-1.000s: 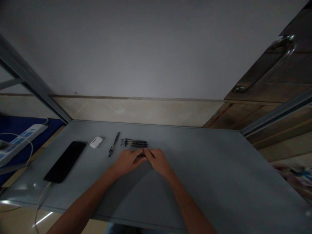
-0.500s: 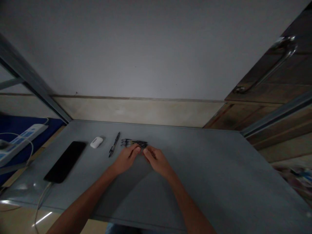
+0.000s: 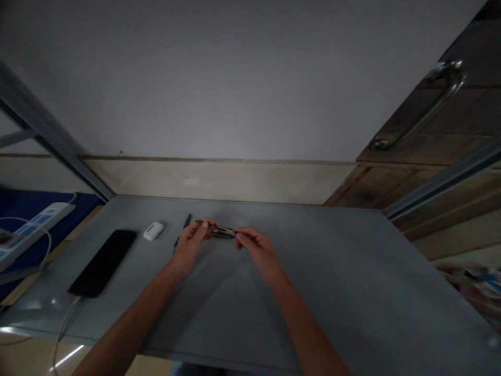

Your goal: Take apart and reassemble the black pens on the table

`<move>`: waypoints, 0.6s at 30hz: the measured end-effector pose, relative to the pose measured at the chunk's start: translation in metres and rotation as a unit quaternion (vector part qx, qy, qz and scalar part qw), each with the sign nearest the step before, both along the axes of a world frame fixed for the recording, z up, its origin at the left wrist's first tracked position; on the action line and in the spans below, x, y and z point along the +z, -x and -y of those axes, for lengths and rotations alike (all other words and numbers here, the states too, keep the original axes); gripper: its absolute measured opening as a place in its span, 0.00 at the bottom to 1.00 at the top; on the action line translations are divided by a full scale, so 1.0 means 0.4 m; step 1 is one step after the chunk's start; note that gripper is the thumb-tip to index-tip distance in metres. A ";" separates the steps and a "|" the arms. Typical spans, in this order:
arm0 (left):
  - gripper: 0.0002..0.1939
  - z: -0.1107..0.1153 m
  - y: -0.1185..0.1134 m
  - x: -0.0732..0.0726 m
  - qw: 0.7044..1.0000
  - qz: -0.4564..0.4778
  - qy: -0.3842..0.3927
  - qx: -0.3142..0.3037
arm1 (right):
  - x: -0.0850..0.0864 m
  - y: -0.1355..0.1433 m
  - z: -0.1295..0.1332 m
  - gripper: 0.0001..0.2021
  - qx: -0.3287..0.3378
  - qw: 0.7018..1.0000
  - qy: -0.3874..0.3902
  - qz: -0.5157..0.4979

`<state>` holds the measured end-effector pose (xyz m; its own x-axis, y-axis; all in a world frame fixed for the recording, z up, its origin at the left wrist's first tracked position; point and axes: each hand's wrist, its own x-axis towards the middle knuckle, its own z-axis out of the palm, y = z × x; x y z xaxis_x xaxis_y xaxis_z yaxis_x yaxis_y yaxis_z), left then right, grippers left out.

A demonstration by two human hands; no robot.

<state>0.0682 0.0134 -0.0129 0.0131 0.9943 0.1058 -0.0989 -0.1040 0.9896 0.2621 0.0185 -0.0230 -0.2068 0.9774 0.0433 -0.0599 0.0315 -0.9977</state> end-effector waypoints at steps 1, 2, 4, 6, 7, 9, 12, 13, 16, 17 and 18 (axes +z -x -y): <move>0.17 -0.001 0.002 -0.001 1.000 -0.015 0.011 -0.006 | 0.002 -0.005 -0.003 0.12 -0.027 0.999 0.003 -0.032; 0.18 -0.001 0.002 -0.003 0.999 -0.026 0.020 -0.018 | 0.004 -0.008 -0.006 0.11 -0.050 0.996 0.006 -0.067; 0.17 0.002 -0.005 -0.011 0.998 -0.036 0.030 -0.053 | 0.007 -0.012 -0.007 0.09 -0.076 0.989 0.009 -0.127; 0.15 0.009 -0.017 -0.021 0.996 -0.039 0.031 -0.078 | 0.009 -0.013 -0.006 0.09 -0.087 0.983 0.015 -0.160; 0.15 0.013 -0.023 -0.027 0.995 -0.049 0.031 -0.086 | 0.010 -0.012 -0.004 0.10 -0.090 0.982 0.021 -0.166; 0.14 0.020 -0.034 -0.035 0.990 -0.096 0.026 -0.099 | 0.011 -0.008 -0.001 0.12 -0.094 0.981 0.036 -0.164; 0.14 0.028 -0.040 -0.033 0.977 -0.182 0.010 -0.107 | 0.014 0.002 0.002 0.16 -0.073 0.983 0.054 -0.158; 0.14 0.029 -0.040 -0.030 0.974 -0.200 0.011 -0.103 | 0.016 0.007 0.004 0.18 -0.055 0.984 0.060 -0.158; 0.14 0.031 -0.038 -0.021 0.970 -0.223 0.029 -0.088 | 0.026 0.022 0.009 0.22 -0.002 0.984 0.076 -0.160; 0.14 0.032 -0.038 -0.020 0.970 -0.223 0.032 -0.088 | 0.030 0.027 0.012 0.23 0.008 0.982 0.079 -0.169; 0.13 0.034 -0.039 -0.019 0.970 -0.223 0.029 -0.092 | 0.034 0.032 0.015 0.24 0.012 0.979 0.083 -0.184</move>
<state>0.0836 0.0000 -0.0205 0.2217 0.9751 -0.0077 0.3296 -0.0676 0.9417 0.2495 0.0126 -0.0095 -0.2310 0.9721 -0.0398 -0.4153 -0.1355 -0.8995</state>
